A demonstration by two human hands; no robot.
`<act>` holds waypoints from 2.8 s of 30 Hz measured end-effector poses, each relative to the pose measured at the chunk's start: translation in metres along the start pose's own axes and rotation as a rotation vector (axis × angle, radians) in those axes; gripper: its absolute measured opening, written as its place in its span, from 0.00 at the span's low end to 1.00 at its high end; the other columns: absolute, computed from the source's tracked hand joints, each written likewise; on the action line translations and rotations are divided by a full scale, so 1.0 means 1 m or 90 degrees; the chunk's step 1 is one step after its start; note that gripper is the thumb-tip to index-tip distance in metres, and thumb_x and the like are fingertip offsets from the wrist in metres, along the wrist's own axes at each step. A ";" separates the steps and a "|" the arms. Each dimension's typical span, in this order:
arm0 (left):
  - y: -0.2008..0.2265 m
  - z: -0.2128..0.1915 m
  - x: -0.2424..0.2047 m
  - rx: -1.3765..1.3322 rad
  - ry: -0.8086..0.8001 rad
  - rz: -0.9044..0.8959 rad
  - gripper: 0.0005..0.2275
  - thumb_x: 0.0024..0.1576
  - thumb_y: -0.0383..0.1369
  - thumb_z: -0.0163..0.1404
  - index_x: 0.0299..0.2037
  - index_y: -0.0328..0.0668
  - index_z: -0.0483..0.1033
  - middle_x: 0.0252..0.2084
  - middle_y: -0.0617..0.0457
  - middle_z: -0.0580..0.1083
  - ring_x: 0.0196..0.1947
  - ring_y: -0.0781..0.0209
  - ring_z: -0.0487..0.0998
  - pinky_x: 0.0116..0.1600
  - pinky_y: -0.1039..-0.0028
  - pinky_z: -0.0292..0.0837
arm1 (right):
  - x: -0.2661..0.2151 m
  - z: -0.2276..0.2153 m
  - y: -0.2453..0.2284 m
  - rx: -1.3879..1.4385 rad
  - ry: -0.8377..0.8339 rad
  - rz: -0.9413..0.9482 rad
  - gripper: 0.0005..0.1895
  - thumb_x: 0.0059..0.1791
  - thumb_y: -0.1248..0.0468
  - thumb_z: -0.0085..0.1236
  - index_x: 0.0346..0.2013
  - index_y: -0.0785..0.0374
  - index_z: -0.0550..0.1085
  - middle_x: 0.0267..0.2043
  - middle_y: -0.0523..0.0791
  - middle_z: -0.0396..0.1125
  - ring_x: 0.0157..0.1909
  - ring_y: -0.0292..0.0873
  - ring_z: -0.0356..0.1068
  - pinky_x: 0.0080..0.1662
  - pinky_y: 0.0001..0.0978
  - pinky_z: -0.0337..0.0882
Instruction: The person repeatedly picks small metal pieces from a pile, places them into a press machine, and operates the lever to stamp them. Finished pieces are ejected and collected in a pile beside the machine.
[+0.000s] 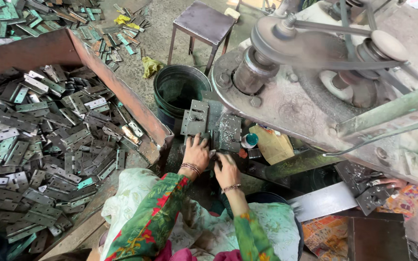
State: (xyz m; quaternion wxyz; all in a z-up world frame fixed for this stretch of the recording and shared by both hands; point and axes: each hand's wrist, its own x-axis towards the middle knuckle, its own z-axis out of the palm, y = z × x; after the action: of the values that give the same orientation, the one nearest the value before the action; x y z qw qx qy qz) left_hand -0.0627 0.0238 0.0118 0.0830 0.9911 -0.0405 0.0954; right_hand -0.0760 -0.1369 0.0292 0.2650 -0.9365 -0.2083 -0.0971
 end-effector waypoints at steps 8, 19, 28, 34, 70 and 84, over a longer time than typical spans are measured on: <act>0.003 0.017 0.034 0.071 -0.024 -0.035 0.19 0.67 0.43 0.36 0.51 0.46 0.81 0.64 0.54 0.70 0.73 0.42 0.53 0.70 0.36 0.44 | -0.079 -0.016 0.027 -0.110 -0.360 0.249 0.39 0.45 0.52 0.63 0.68 0.53 0.59 0.50 0.58 0.71 0.52 0.62 0.72 0.51 0.53 0.73; -0.009 0.021 0.038 0.067 0.000 -0.037 0.17 0.64 0.39 0.38 0.53 0.47 0.80 0.64 0.55 0.70 0.74 0.42 0.53 0.72 0.37 0.42 | -0.149 0.081 0.083 -0.028 -0.302 0.272 0.51 0.39 0.52 0.68 0.72 0.52 0.53 0.46 0.60 0.73 0.49 0.65 0.73 0.49 0.56 0.74; -0.008 0.026 0.067 0.091 -0.062 -0.052 0.18 0.65 0.40 0.36 0.54 0.47 0.79 0.65 0.56 0.69 0.75 0.41 0.49 0.70 0.33 0.42 | -0.118 0.029 0.074 -0.087 -0.321 0.267 0.41 0.45 0.51 0.64 0.70 0.53 0.59 0.45 0.60 0.74 0.47 0.64 0.75 0.47 0.54 0.76; -0.005 0.032 0.080 0.077 -0.029 -0.079 0.19 0.66 0.42 0.36 0.54 0.47 0.79 0.64 0.56 0.69 0.74 0.39 0.50 0.70 0.33 0.42 | -0.142 0.073 0.081 -0.040 -0.205 0.224 0.42 0.43 0.54 0.66 0.69 0.54 0.58 0.44 0.61 0.73 0.45 0.66 0.73 0.46 0.56 0.74; -0.195 -0.019 -0.123 -0.207 0.145 -0.393 0.15 0.47 0.36 0.56 0.45 0.57 0.85 0.49 0.54 0.78 0.52 0.44 0.75 0.50 0.55 0.75 | -0.104 0.016 0.074 -0.094 -0.330 0.217 0.39 0.42 0.52 0.66 0.66 0.52 0.63 0.47 0.60 0.74 0.52 0.65 0.73 0.53 0.52 0.73; -0.282 0.109 -0.201 0.156 0.095 -0.445 0.18 0.51 0.31 0.50 0.54 0.50 0.75 0.58 0.53 0.70 0.62 0.56 0.67 0.56 0.54 0.67 | -0.101 0.007 0.055 -0.094 -0.322 0.225 0.38 0.42 0.53 0.66 0.65 0.53 0.64 0.44 0.59 0.75 0.50 0.63 0.75 0.51 0.50 0.73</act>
State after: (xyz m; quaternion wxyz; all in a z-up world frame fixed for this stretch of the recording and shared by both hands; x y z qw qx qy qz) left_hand -0.2127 0.2955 -0.1779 -0.0058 0.9380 0.3180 0.1376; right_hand -0.1416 -0.2094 -0.0316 0.1488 -0.9693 -0.0940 0.1715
